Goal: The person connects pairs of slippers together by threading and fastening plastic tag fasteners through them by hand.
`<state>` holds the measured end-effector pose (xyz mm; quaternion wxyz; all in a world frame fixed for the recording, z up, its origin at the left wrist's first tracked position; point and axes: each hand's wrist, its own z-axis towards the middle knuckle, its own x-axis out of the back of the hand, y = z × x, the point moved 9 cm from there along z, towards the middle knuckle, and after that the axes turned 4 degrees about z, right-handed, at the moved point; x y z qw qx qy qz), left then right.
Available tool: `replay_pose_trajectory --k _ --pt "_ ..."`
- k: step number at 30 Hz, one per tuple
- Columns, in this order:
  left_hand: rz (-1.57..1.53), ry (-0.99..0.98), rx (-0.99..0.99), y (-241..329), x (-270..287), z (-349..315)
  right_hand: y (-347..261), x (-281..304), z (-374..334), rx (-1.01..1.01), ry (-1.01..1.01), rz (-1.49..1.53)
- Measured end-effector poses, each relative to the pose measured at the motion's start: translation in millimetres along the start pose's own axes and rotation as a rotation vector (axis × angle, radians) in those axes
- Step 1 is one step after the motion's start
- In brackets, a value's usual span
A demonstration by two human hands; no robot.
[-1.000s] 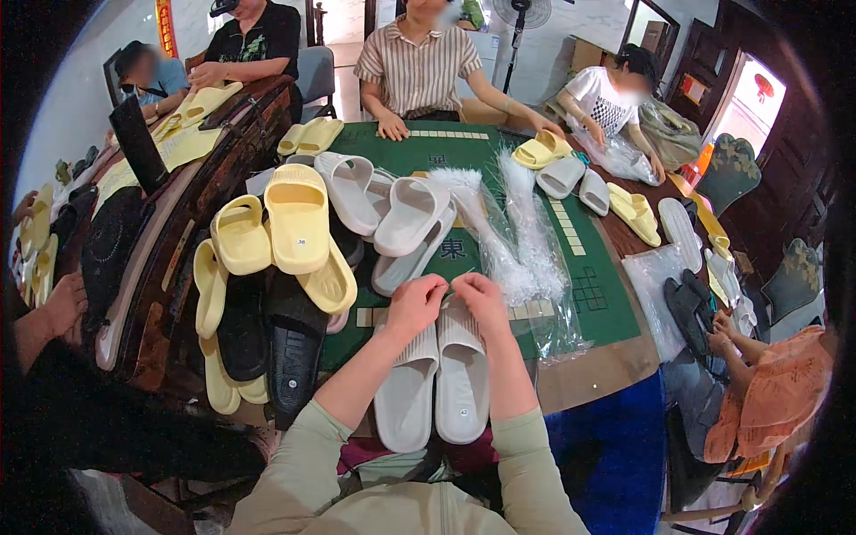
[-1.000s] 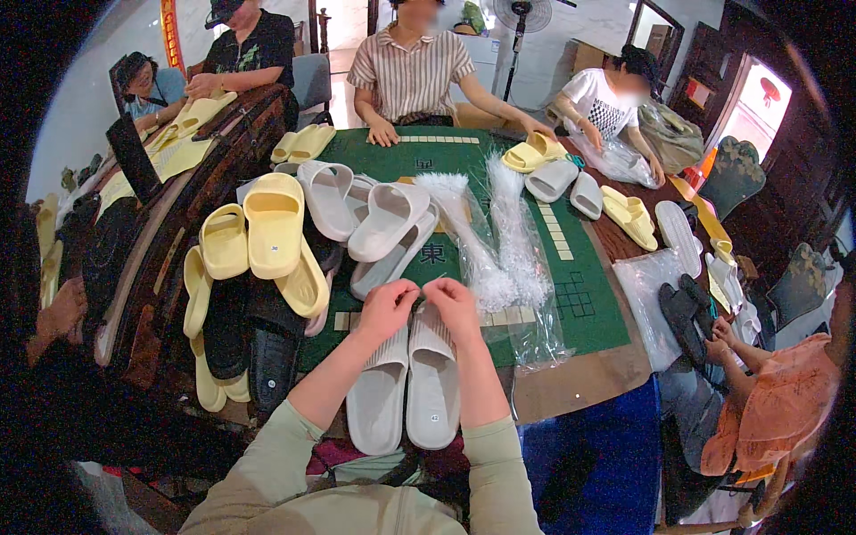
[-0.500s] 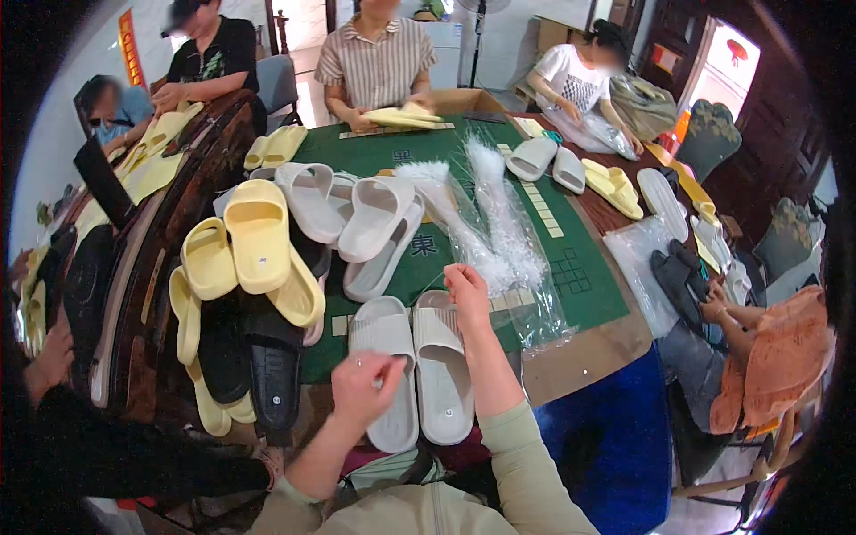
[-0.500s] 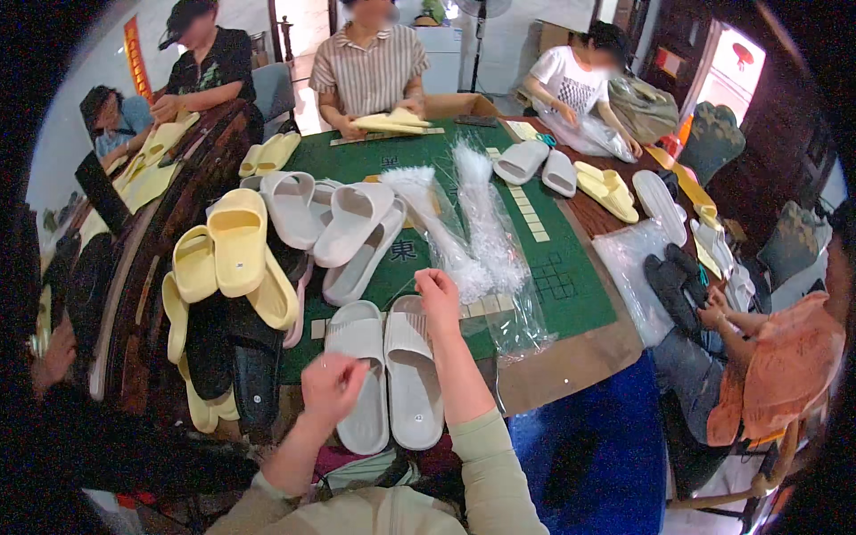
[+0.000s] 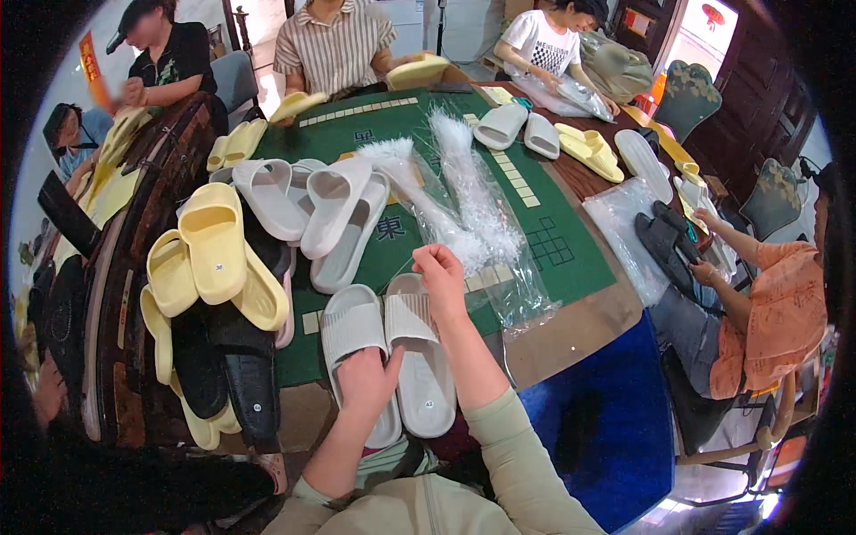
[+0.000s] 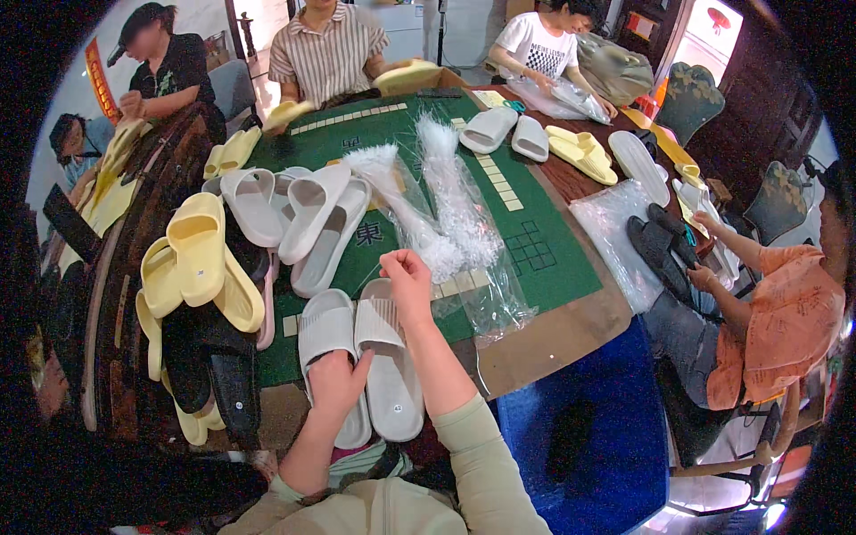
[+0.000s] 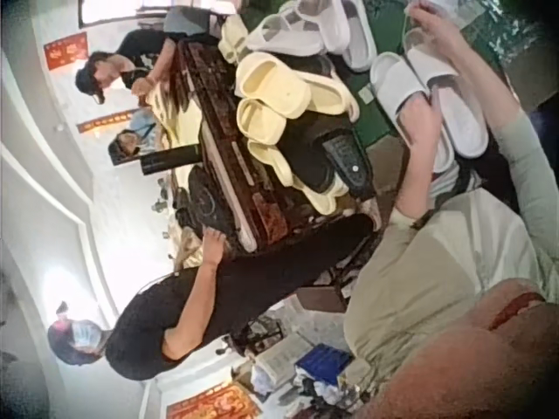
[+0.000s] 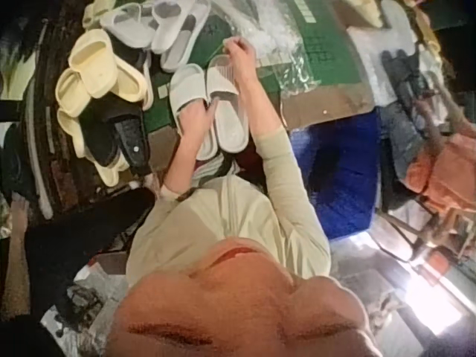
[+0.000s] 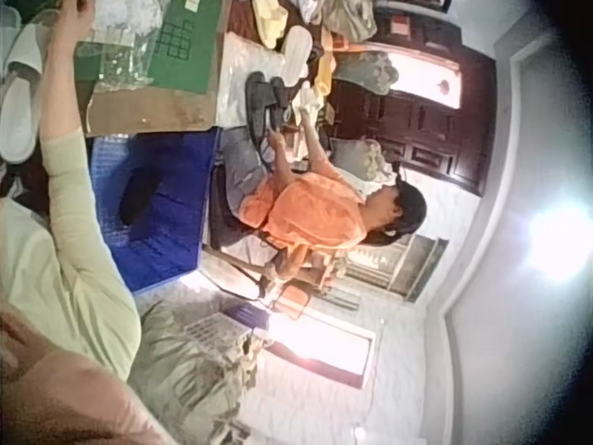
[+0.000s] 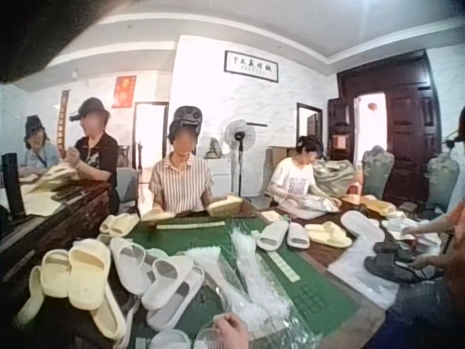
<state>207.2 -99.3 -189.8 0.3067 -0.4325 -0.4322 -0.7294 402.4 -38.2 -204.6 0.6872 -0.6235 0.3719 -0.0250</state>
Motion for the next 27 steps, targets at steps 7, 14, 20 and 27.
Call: replay_pose_trajectory --k 7,14,20,27 --pt "-0.046 0.007 -0.033 2.3 10.5 -13.2 -15.2 0.8 2.9 -0.029 -0.138 -0.056" --pt "-0.119 0.066 -0.064 1.5 56.9 -40.4 -11.5 21.1 26.0 -0.020 -0.192 0.154" --pt "-0.012 0.396 -0.206 -8.8 161.7 -44.7 19.9 33.6 29.0 -0.062 0.014 0.093" --pt "-0.035 0.380 -0.038 -40.6 222.3 -14.0 22.4 8.7 15.9 0.001 -0.084 -0.128"
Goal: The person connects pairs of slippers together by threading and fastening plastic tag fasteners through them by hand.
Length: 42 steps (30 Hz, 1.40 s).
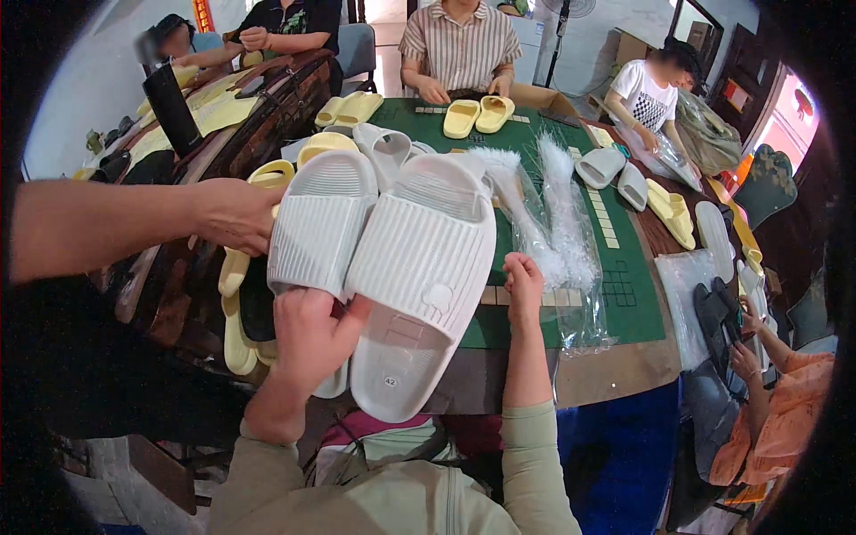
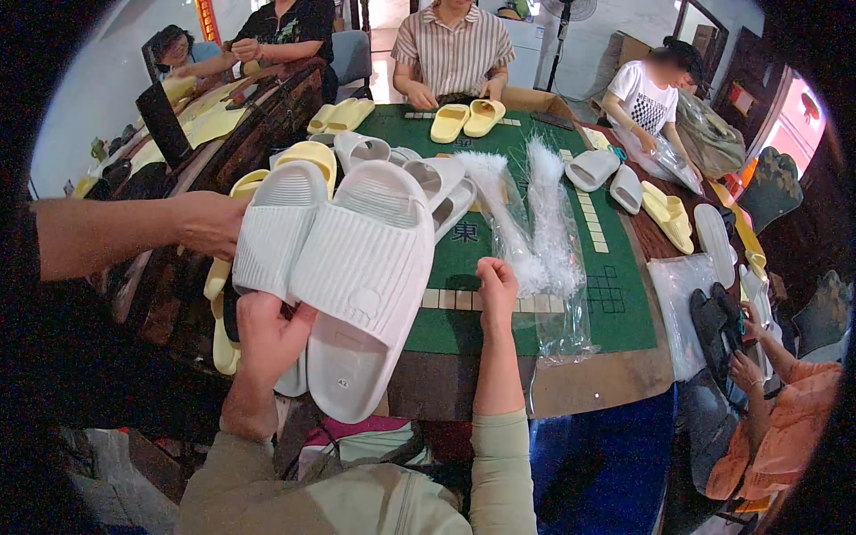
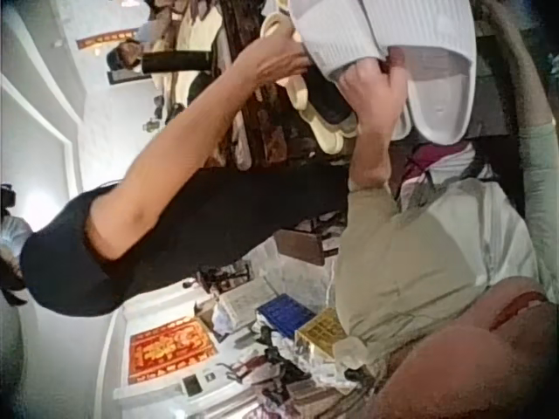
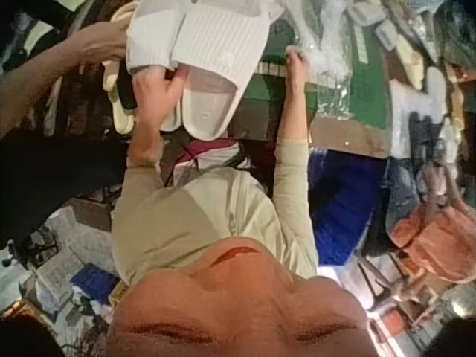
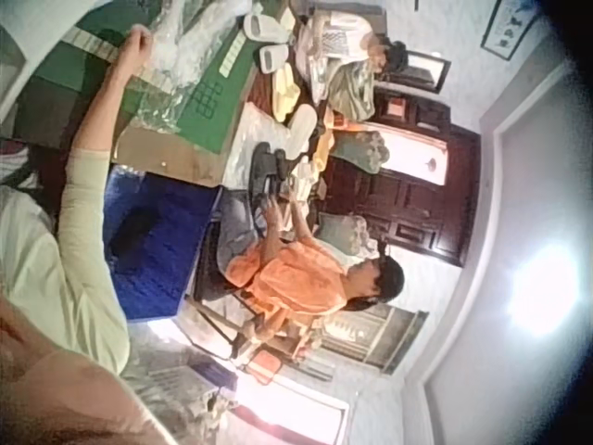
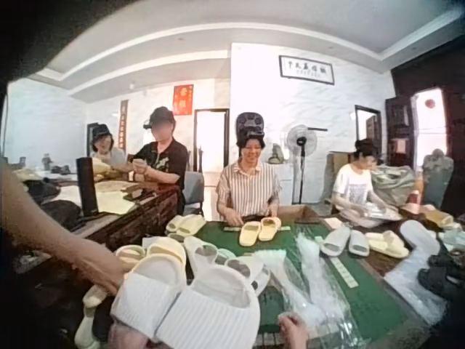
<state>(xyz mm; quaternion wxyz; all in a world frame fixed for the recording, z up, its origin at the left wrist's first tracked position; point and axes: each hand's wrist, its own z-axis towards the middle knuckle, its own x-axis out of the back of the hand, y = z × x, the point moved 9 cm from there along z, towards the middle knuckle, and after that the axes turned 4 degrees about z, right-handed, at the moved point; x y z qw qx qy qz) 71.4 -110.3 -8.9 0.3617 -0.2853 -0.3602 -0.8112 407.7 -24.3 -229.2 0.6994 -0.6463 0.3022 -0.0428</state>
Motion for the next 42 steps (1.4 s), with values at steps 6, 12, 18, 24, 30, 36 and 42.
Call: replay_pose_trajectory --k 6,12,18,24,30,36,42 --pt "-0.025 -0.253 -0.137 -11.9 -31.9 -34.3 -49.6 -2.3 -21.7 0.255 0.066 0.182" --pt "0.101 -0.301 -0.375 -26.6 -15.3 -44.4 -254.4 -24.0 -198.1 1.239 -0.238 0.502" --pt "0.117 -0.179 -0.403 -24.7 -9.7 -24.9 -328.2 -24.7 -325.7 1.916 -0.530 1.048" --pt "0.133 -0.269 -0.429 -15.5 -20.6 -11.2 -344.5 -27.5 -338.1 1.959 -0.697 0.915" --pt "0.203 -0.198 -0.320 -32.7 -2.7 19.4 -347.6 -25.9 -327.7 2.059 -0.635 0.998" --pt "0.298 -0.019 -0.156 -62.4 13.1 49.2 -336.4 -21.6 -324.7 2.129 -0.579 1.115" --pt "0.479 0.159 0.160 -119.3 33.7 88.2 -340.0 -16.6 -341.2 2.027 -0.647 0.874"
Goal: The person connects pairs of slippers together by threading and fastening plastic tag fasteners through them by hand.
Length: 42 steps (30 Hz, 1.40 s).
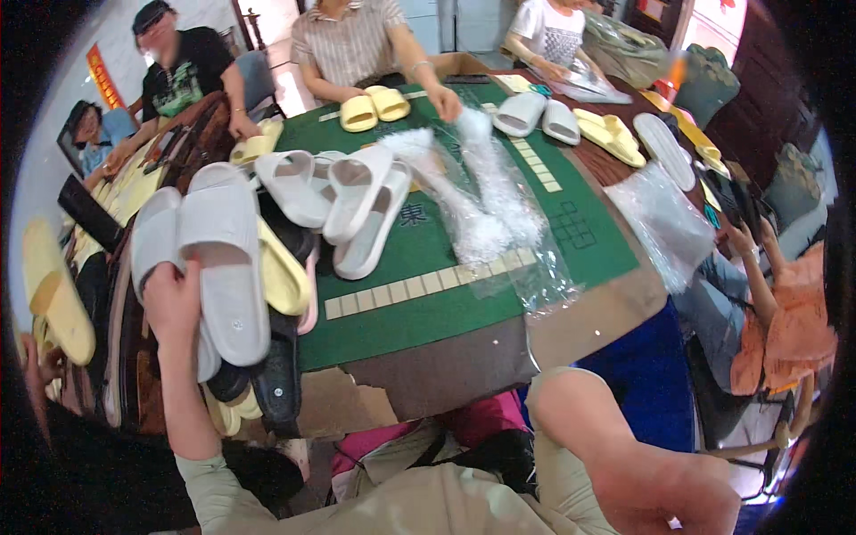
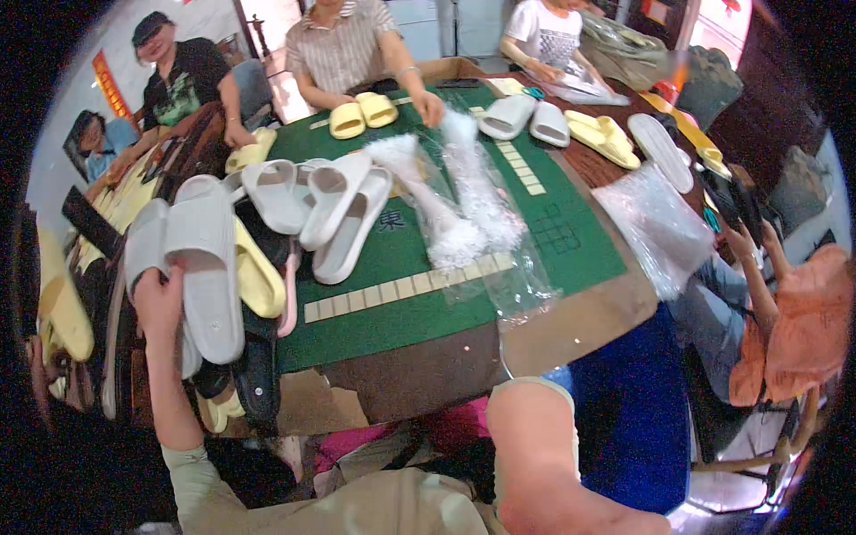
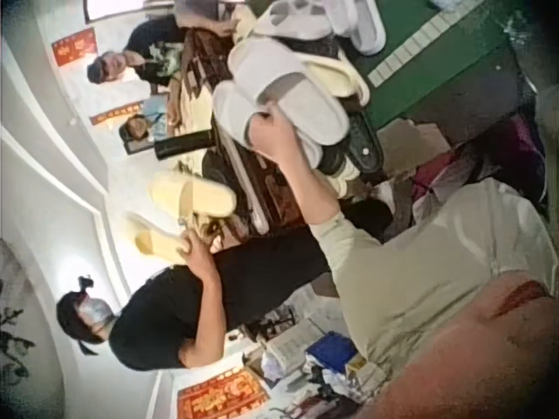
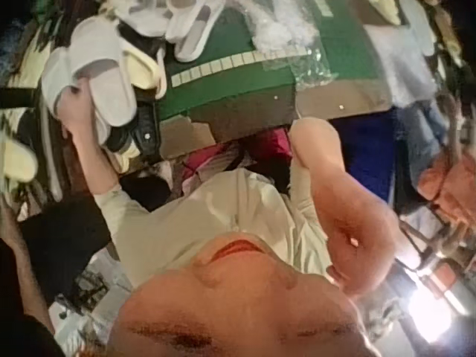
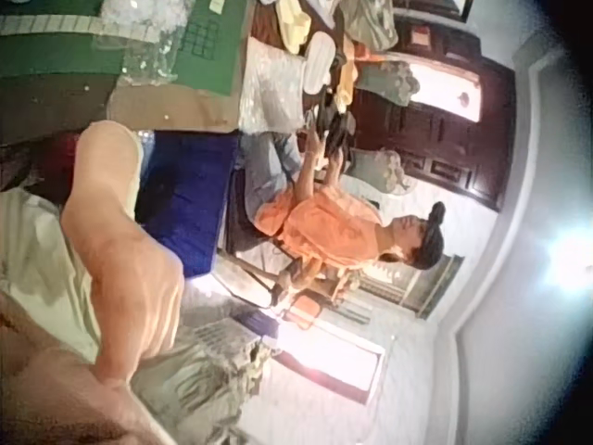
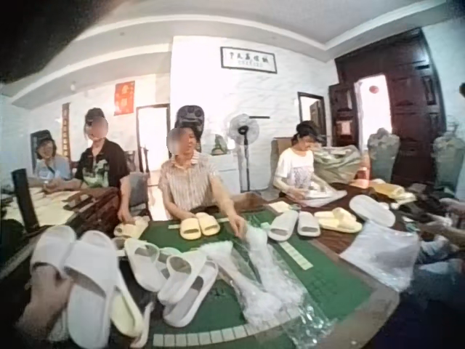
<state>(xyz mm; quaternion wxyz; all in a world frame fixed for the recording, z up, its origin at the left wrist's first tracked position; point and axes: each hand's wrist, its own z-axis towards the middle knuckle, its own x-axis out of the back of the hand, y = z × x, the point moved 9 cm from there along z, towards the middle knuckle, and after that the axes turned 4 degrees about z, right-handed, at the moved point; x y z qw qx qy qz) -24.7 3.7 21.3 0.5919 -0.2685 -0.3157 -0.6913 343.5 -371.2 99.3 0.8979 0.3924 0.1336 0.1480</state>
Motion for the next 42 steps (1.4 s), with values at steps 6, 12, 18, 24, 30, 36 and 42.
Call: replay_pose_trajectory --k 6,12,18,24,30,36,42 --pt "0.042 -0.422 0.093 -21.7 -50.2 5.4 -26.9 -8.2 0.8 0.204 -0.072 -0.124" --pt "0.006 -0.488 -0.047 -7.6 -46.3 -21.1 -36.7 -12.9 -1.9 -0.009 -0.336 -0.160" --pt "-0.272 -0.148 -0.399 58.9 31.2 -95.0 -87.7 101.8 -66.6 -1.141 -0.254 -1.014" --pt "-0.642 -0.444 -0.914 170.5 -11.6 -200.3 -389.7 246.3 -56.4 -1.255 0.439 -2.121" --pt "-0.733 -0.463 -0.916 212.4 -79.4 -242.5 -763.8 196.9 -30.4 -1.366 0.623 -3.171" --pt "-0.745 -0.521 -0.756 207.3 -104.8 -251.5 -811.0 109.5 -68.5 -1.912 0.839 -3.326" --pt "-0.649 -0.520 -0.697 193.7 -103.0 -246.8 -786.8 209.0 -142.6 -2.363 0.460 -2.933"
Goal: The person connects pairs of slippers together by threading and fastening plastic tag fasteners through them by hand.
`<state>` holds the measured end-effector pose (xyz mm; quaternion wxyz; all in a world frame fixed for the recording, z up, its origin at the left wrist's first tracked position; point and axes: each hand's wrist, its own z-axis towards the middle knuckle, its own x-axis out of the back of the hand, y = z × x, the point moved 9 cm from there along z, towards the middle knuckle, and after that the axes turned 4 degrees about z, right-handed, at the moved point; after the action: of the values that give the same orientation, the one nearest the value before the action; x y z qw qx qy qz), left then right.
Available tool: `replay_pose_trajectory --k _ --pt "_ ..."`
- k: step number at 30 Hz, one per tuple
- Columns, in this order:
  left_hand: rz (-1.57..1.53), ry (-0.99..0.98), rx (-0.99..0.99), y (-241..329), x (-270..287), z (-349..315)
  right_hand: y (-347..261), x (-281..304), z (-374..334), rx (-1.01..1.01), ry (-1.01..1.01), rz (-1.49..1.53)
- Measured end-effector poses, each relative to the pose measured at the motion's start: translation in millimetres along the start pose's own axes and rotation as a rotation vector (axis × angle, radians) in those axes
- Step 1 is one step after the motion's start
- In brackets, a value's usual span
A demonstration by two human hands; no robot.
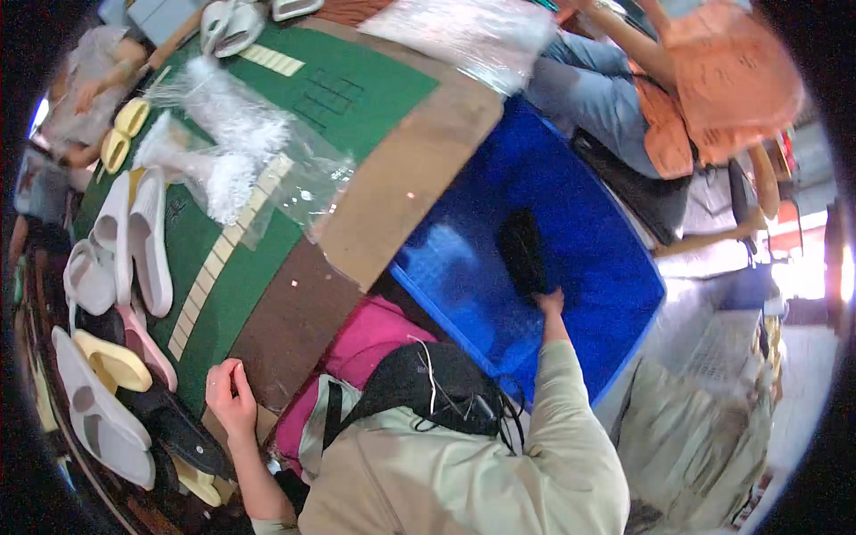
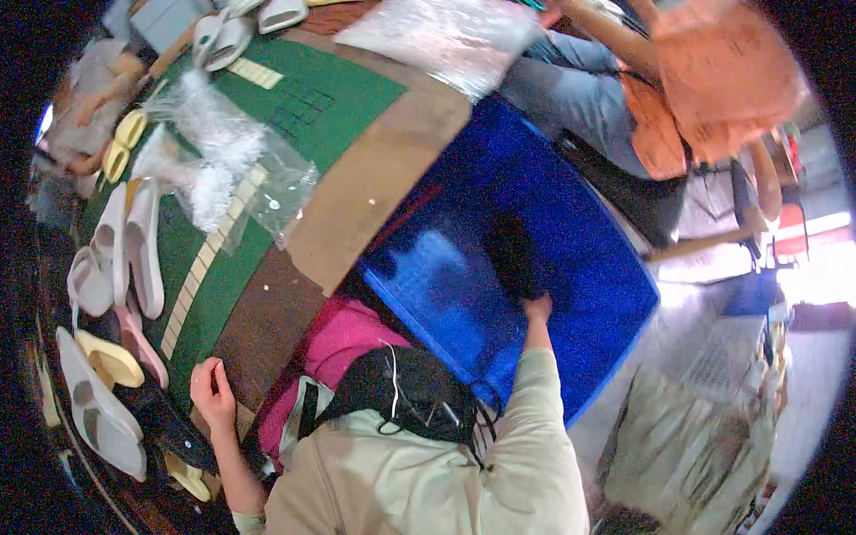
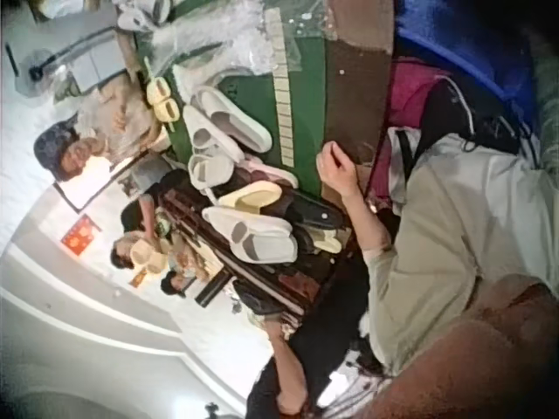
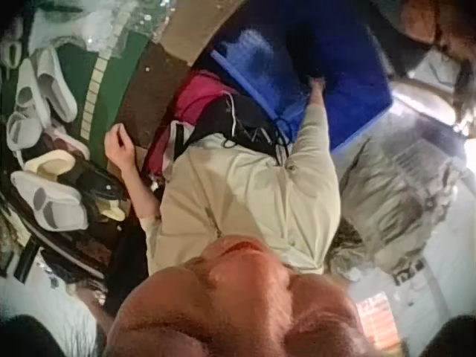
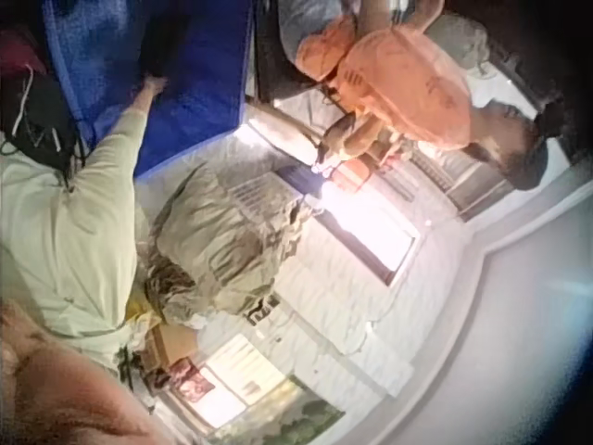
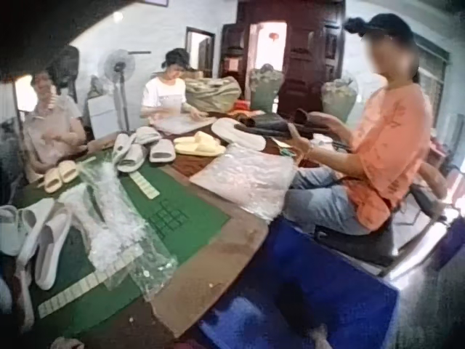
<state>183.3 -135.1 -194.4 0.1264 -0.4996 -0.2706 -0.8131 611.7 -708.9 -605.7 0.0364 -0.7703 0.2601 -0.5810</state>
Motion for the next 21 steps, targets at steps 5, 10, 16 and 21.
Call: replay_pose_trajectory --k 5,10,16,21 --pt "0.036 0.063 0.016 16.3 -2.0 16.0 32.8 -52.2 46.7 -0.073 -0.177 -0.128" --pt "0.013 0.080 0.073 4.3 4.2 12.7 58.1 -68.3 72.8 -0.129 -0.171 -0.277" --pt "0.028 0.100 0.075 8.3 14.0 2.7 -42.0 -77.5 -30.9 0.014 -0.362 -0.328" --pt "-0.037 0.129 0.027 6.3 7.5 12.1 -37.9 -22.1 -47.9 0.044 -0.373 0.727"
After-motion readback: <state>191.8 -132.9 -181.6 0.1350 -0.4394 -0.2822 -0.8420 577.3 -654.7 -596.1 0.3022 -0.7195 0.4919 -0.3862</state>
